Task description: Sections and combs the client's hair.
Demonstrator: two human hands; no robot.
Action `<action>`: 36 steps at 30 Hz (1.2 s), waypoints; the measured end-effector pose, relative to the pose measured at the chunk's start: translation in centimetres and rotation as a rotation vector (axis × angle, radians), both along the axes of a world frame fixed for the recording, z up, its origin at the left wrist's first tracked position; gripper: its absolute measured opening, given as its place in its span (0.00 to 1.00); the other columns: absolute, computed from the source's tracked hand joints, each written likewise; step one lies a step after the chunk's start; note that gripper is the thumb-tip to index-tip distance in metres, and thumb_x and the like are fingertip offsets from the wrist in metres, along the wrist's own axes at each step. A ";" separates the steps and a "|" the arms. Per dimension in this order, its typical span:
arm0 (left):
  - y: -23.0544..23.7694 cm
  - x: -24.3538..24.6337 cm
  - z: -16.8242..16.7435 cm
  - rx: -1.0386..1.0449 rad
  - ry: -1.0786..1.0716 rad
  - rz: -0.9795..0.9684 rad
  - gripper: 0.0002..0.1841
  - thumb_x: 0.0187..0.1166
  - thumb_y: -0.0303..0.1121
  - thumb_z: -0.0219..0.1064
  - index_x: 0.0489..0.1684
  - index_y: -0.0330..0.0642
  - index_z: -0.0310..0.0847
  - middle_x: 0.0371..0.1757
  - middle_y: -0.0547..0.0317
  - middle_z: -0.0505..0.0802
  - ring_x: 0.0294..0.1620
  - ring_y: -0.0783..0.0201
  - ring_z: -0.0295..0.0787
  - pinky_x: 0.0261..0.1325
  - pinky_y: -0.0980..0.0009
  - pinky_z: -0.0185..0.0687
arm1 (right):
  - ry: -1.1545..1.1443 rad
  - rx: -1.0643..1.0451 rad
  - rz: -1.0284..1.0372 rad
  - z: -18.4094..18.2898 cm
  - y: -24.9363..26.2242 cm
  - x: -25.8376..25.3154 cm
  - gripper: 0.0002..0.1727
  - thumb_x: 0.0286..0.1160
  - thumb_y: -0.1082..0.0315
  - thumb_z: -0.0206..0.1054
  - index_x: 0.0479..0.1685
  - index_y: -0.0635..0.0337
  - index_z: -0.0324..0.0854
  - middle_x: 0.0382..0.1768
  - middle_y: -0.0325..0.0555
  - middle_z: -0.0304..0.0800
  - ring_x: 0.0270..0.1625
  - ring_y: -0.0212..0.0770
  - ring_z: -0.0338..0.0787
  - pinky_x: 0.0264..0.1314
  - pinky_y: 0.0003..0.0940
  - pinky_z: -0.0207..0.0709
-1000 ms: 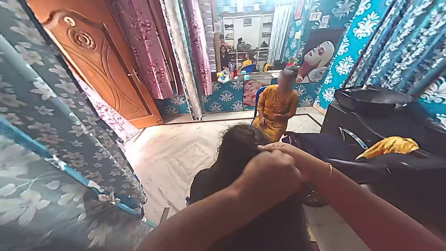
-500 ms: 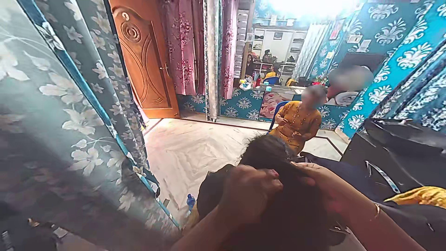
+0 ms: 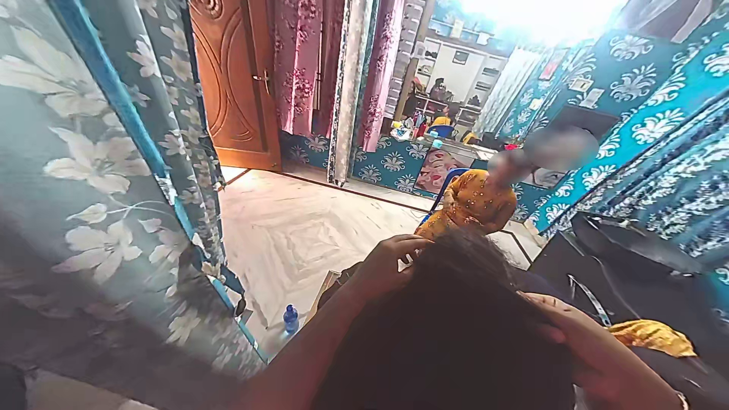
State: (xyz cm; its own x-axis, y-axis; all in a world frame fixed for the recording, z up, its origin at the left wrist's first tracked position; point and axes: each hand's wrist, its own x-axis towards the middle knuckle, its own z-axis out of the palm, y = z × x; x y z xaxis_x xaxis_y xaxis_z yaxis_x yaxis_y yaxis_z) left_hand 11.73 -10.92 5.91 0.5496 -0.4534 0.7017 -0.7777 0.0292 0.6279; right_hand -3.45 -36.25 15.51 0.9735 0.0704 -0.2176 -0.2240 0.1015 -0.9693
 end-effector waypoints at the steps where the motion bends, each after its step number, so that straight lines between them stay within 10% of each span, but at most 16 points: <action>1: -0.1 0.0 0.2 -0.012 -0.034 -0.002 0.20 0.71 0.23 0.69 0.64 0.35 0.87 0.63 0.44 0.91 0.48 0.64 0.93 0.51 0.72 0.89 | 0.000 0.010 0.004 0.0 0.0 0.0 0.19 0.83 0.63 0.59 0.21 0.44 0.88 0.11 0.24 0.74 0.12 0.16 0.70 0.15 0.12 0.67; 12: -0.9 -0.6 2.9 0.016 -0.366 0.096 0.09 0.77 0.27 0.69 0.46 0.43 0.95 0.50 0.53 0.96 0.55 0.66 0.93 0.62 0.76 0.85 | -0.023 0.083 0.039 -0.2 -0.6 -0.1 0.13 0.77 0.57 0.70 0.23 0.44 0.91 0.13 0.24 0.76 0.15 0.16 0.75 0.18 0.13 0.72; 36: -7.6 -10.7 9.1 0.339 -0.506 0.506 0.10 0.73 0.23 0.66 0.32 0.46 0.95 0.38 0.59 0.97 0.42 0.61 0.96 0.46 0.69 0.90 | -0.002 0.143 0.151 -0.4 -0.6 1.6 0.21 0.89 0.68 0.47 0.28 0.52 0.84 0.22 0.35 0.88 0.25 0.25 0.87 0.29 0.22 0.82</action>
State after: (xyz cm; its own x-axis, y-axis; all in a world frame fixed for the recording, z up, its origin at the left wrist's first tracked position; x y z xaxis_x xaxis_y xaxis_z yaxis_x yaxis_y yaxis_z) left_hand 1.05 -18.55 15.01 0.3973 -0.4676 0.7896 -0.8390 -0.5337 0.1061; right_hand -1.89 -36.81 15.15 0.9498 0.2458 -0.1935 -0.2456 0.2030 -0.9479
